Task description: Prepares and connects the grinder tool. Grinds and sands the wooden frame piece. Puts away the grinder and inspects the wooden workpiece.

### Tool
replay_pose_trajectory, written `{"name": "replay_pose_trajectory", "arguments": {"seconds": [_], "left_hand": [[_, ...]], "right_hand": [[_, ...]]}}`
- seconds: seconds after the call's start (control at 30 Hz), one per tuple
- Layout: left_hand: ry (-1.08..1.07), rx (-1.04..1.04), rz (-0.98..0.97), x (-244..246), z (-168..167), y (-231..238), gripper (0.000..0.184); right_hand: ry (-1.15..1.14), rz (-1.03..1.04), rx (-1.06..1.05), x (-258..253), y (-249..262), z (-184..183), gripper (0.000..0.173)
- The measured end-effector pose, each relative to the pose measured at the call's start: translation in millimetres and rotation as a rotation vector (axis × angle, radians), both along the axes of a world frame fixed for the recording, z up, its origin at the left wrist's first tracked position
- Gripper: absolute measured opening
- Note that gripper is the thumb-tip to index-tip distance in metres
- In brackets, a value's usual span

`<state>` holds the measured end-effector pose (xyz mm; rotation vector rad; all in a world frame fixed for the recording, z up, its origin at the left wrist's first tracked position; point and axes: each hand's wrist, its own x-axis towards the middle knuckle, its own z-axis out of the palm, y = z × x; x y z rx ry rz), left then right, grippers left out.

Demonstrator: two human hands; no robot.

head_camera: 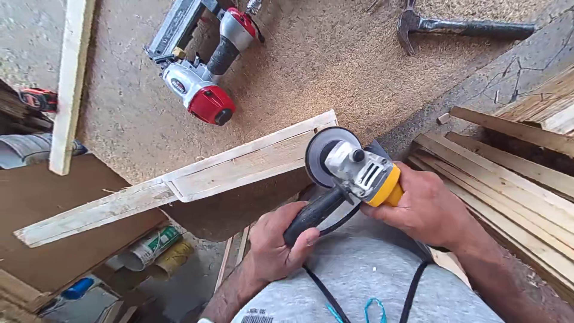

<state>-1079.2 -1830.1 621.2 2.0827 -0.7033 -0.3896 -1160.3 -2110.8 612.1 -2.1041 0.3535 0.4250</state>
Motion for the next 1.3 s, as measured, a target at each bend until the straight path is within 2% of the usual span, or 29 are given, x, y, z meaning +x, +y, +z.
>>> {"name": "replay_pose_trajectory", "arguments": {"seconds": [0.1,0.23,0.3,0.37,0.5,0.57,0.63,0.73,0.83,0.9,1.03,1.17,1.23,1.3], "left_hand": [[0.024,0.037,-0.087,15.7,-6.1,-55.9,0.051],[0.028,0.09,-0.077,25.6,-6.8,-64.3,0.047],[0.025,0.079,-0.038,24.4,-2.0,-45.5,0.05],[0.05,0.034,0.049,14.3,2.1,-11.2,0.052],[0.107,-0.058,0.229,-17.3,-17.5,65.3,0.041],[0.109,-0.092,0.272,-28.4,-22.8,72.9,0.038],[0.09,-0.103,0.232,-27.8,-24.2,53.4,0.042],[0.045,-0.09,0.065,-5.3,-27.3,-5.4,0.054],[0.072,-0.038,-0.034,15.5,-25.2,-52.7,0.052],[0.075,-0.008,-0.037,23.6,-23.0,-57.8,0.049],[0.05,-0.033,0.047,18.3,-17.6,-16.4,0.054],[0.078,-0.041,0.187,-12.9,-21.1,54.0,0.047],[0.074,-0.053,0.27,-24.3,-20.7,65.9,0.04],[0.081,-0.052,0.312,-25.2,-12.2,55.9,0.038]], "right_hand": [[0.086,-0.144,0.113,-15.9,-32.4,-28.7,0.064],[0.115,-0.166,0.247,-7.3,-34.6,-48.9,0.062],[0.13,-0.105,0.226,4.0,-23.9,-39.0,0.061],[0.133,0.018,0.119,19.7,-3.9,-17.3,0.065],[0.11,0.333,-0.117,54.5,53.2,19.4,0.07],[0.098,0.387,-0.142,54.2,58.7,23.1,0.069],[0.052,0.286,-0.15,38.5,42.4,18.4,0.068],[0.057,0.046,-0.097,10.0,-4.7,-1.9,0.07],[0.088,-0.102,-0.01,-5.9,-35.0,-27.2,0.068],[0.107,-0.117,0.04,-2.1,-36.9,-34.1,0.069],[0.135,0.004,-0.015,22.1,-8.8,-13.4,0.069],[0.125,0.29,-0.128,50.4,43.3,15.6,0.071],[0.115,0.374,-0.112,57.7,53.2,16.3,0.07],[0.135,0.363,-0.072,58.1,45.6,16.4,0.07]]}}
